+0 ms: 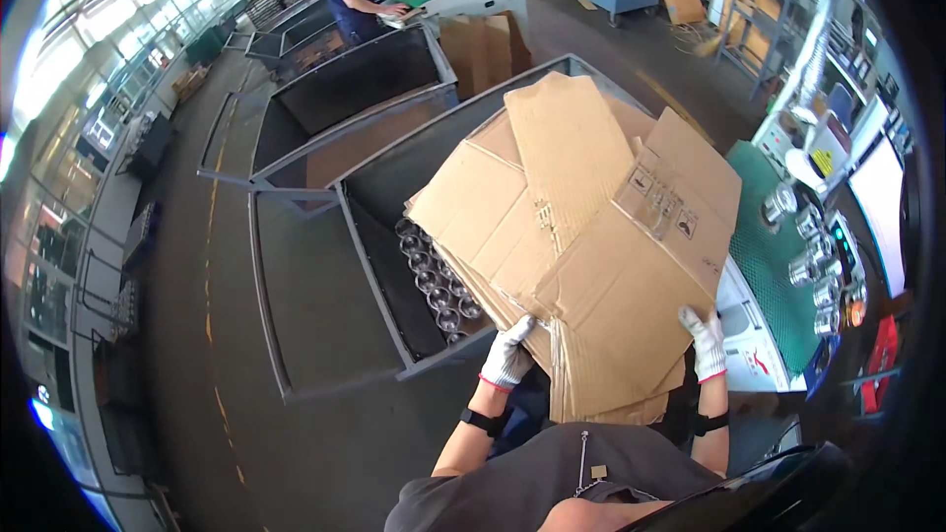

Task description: Laser marking metal pistons and organizing them in a storage bin using cardboard dividers.

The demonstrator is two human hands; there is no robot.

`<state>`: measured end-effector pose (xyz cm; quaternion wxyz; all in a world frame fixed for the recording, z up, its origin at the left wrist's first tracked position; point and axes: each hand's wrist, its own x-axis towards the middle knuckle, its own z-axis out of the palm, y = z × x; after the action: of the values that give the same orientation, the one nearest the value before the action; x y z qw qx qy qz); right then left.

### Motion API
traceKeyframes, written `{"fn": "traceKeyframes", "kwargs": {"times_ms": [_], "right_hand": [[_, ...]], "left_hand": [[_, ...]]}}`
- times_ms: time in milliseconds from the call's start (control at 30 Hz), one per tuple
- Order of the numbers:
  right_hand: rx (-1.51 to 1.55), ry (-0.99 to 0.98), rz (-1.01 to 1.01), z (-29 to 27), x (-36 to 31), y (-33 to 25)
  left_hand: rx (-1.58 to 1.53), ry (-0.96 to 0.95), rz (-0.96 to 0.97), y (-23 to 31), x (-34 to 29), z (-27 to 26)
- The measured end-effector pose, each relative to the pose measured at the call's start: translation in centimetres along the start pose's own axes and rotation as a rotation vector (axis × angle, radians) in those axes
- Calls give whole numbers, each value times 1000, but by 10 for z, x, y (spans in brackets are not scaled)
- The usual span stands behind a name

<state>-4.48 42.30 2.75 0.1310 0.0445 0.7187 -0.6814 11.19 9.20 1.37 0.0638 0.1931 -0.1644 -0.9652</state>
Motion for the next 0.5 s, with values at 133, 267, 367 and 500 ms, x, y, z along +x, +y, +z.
{"fn": "traceKeyframes", "kwargs": {"times_ms": [133,267,367,500], "right_hand": [[309,-126,99,121,24,-44],[454,-233,302,224,82,-61],[489,-316,266,308,118,-79],[578,-535,358,442,183,-74]], "left_hand": [[-22,32,154,58,38,-40],[14,147,240,156,74,-52],[74,168,357,224,106,-59],[10,82,401,327,141,-79]]}}
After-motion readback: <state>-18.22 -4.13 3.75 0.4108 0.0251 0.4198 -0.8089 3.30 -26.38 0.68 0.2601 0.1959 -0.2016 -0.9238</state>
